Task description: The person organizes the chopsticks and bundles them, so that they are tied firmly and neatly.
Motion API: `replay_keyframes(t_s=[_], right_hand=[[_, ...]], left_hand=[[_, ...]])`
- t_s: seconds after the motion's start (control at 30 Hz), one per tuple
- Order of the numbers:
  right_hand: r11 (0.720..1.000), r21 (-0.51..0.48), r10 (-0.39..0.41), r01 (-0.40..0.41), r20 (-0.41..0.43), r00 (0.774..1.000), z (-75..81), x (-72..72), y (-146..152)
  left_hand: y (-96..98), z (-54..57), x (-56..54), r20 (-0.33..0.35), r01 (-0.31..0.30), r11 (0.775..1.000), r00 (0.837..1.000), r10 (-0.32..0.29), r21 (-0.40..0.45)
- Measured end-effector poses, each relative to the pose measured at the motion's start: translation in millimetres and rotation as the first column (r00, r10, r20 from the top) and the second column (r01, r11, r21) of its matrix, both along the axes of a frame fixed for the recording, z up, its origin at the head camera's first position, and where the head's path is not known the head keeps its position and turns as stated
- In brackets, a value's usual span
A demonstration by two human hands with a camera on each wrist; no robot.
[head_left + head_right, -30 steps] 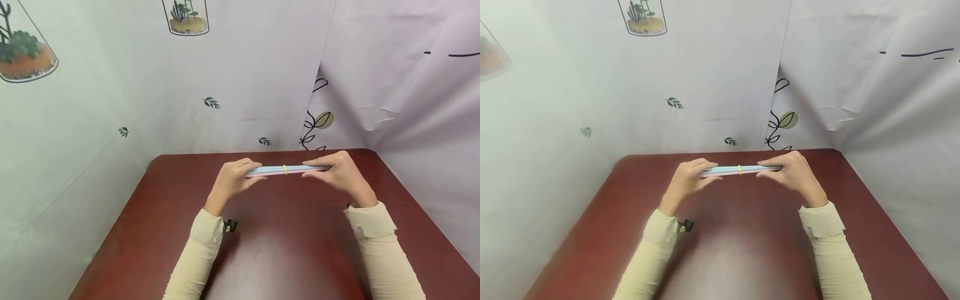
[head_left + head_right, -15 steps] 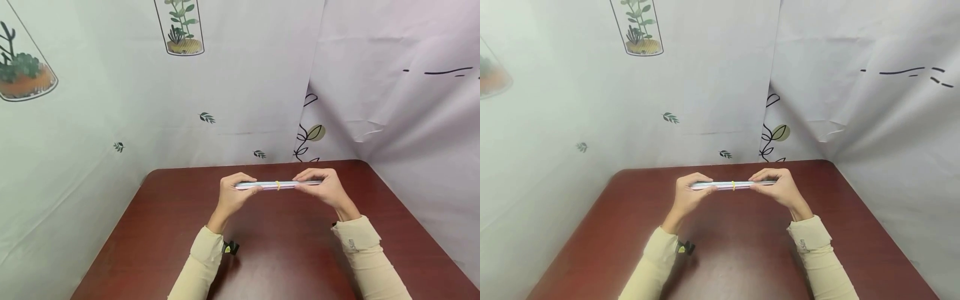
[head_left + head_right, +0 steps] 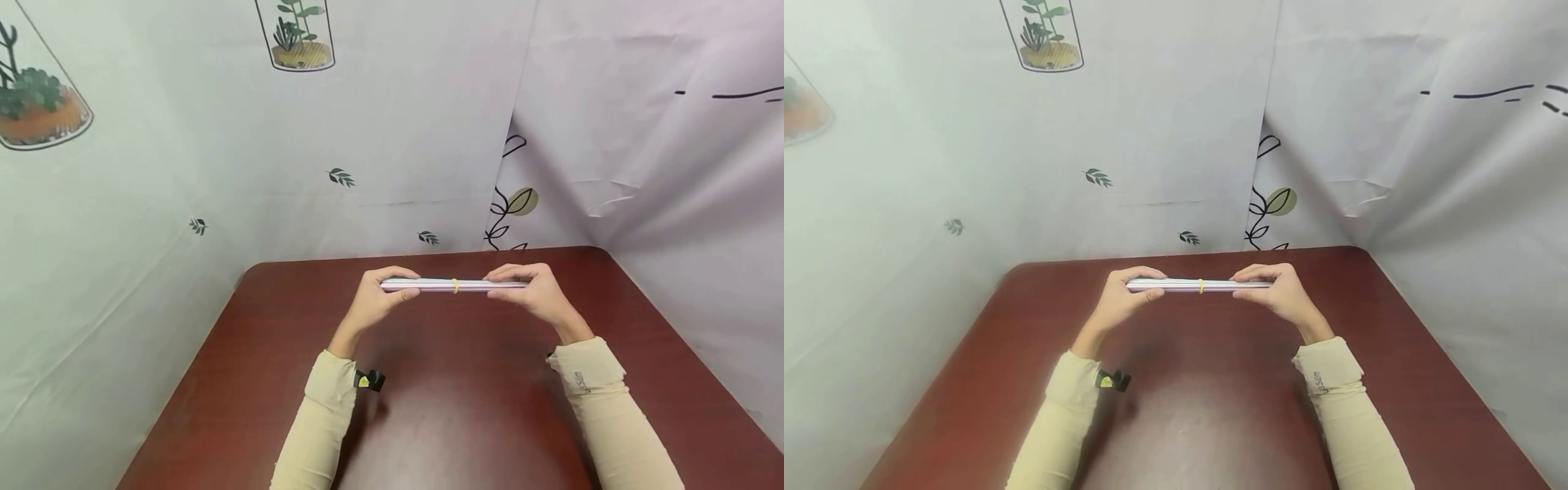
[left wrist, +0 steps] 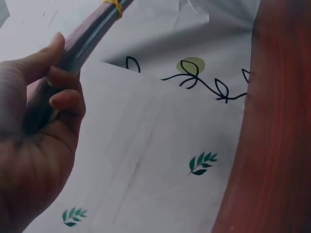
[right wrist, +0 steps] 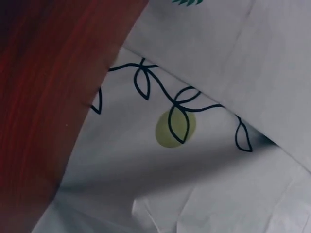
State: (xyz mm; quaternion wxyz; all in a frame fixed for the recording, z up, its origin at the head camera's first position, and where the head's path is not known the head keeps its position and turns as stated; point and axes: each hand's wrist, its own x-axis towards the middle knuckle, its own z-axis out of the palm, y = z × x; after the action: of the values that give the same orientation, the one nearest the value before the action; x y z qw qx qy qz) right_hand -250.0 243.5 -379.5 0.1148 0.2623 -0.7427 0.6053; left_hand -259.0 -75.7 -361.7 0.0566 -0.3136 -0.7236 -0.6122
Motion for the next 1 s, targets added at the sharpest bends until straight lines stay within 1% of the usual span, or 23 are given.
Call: replay_keyframes(t_s=[0.03,0.07,0.13,0.2,0.3,0.37,0.43,0.5,0.57,0.63,0.7,0.73,0.77,0.8,0.87,0.93,1.0], right_hand=[[1.000,0.000,-0.011,0.011,0.009,1.000,3.2,0.4,-1],[1.000,-0.005,-0.020,0.020,0.014,1.000,3.0,-1.3,0],[0.999,-0.023,-0.035,0.036,0.049,0.998,-0.1,-3.8,0],[0.998,-0.032,-0.055,0.059,0.097,0.994,-8.0,-7.0,-1],[0.992,-0.026,-0.114,0.120,0.183,0.977,-24.1,-14.8,-2],[0.986,-0.003,-0.162,0.167,0.220,0.962,-31.2,-21.8,-3],[0.979,0.003,-0.198,0.204,0.248,0.948,-35.3,-30.8,-3],[0.977,-0.012,-0.203,0.214,0.271,0.941,-39.6,-41.7,-4],[0.978,-0.040,-0.183,0.206,0.311,0.932,-45.7,-54.7,-4],[0.979,-0.042,-0.173,0.201,0.355,0.919,-53.7,-65.0,-5],[0.978,-0.026,-0.179,0.206,0.398,0.900,-63.3,-73.6,-6],[0.976,0.001,-0.200,0.219,0.407,0.891,-67.8,-77.1,-5],[0.972,0.025,-0.223,0.234,0.409,0.885,-72.1,-81.1,-5],[0.967,0.058,-0.250,0.247,0.400,0.882,-75.4,-84.3,-4],[0.954,0.119,-0.299,0.275,0.369,0.880,-80.2,-91.2,-1],[0.940,0.179,-0.335,0.289,0.341,0.878,-82.8,-98.3,1],[0.930,0.234,-0.353,0.285,0.340,0.872,-83.3,-104.4,2]], left_hand=[[-0.5,-0.7,-1.8,0.009,-0.001,1.000,1.000,0.001,0.005],[-1.0,-1.7,-3.5,0.017,-0.008,1.000,1.000,0.007,0.007],[-2.3,-11.5,-10.9,0.033,-0.037,0.999,0.999,0.037,0.000],[-2.8,-23.1,-17.4,0.059,-0.079,0.997,0.995,0.080,-0.025],[-1.7,-42.8,-29.2,0.100,-0.148,0.986,0.983,0.155,-0.074],[0.7,-49.3,-35.8,0.127,-0.178,0.979,0.974,0.190,-0.097],[2.6,-55.6,-45.9,0.151,-0.187,0.977,0.968,0.201,-0.101],[3.4,-61.2,-56.0,0.194,-0.186,0.978,0.960,0.201,-0.090],[3.4,-68.8,-67.6,0.276,-0.189,0.981,0.941,0.196,-0.050],[3.0,-76.8,-76.1,0.357,-0.205,0.979,0.913,0.198,-0.018],[3.2,-85.4,-82.9,0.409,-0.220,0.975,0.889,0.206,-0.012],[3.7,-89.2,-86.3,0.423,-0.227,0.974,0.881,0.212,-0.015],[4.3,-92.5,-89.5,0.421,-0.231,0.972,0.880,0.222,-0.030],[5.0,-95.2,-92.6,0.409,-0.232,0.971,0.882,0.233,-0.054],[5.6,-100.1,-99.1,0.370,-0.237,0.966,0.892,0.259,-0.106],[4.8,-103.7,-106.3,0.318,-0.257,0.954,0.901,0.295,-0.156],[2.6,-107.4,-112.3,0.263,-0.271,0.937,0.909,0.325,-0.221]])
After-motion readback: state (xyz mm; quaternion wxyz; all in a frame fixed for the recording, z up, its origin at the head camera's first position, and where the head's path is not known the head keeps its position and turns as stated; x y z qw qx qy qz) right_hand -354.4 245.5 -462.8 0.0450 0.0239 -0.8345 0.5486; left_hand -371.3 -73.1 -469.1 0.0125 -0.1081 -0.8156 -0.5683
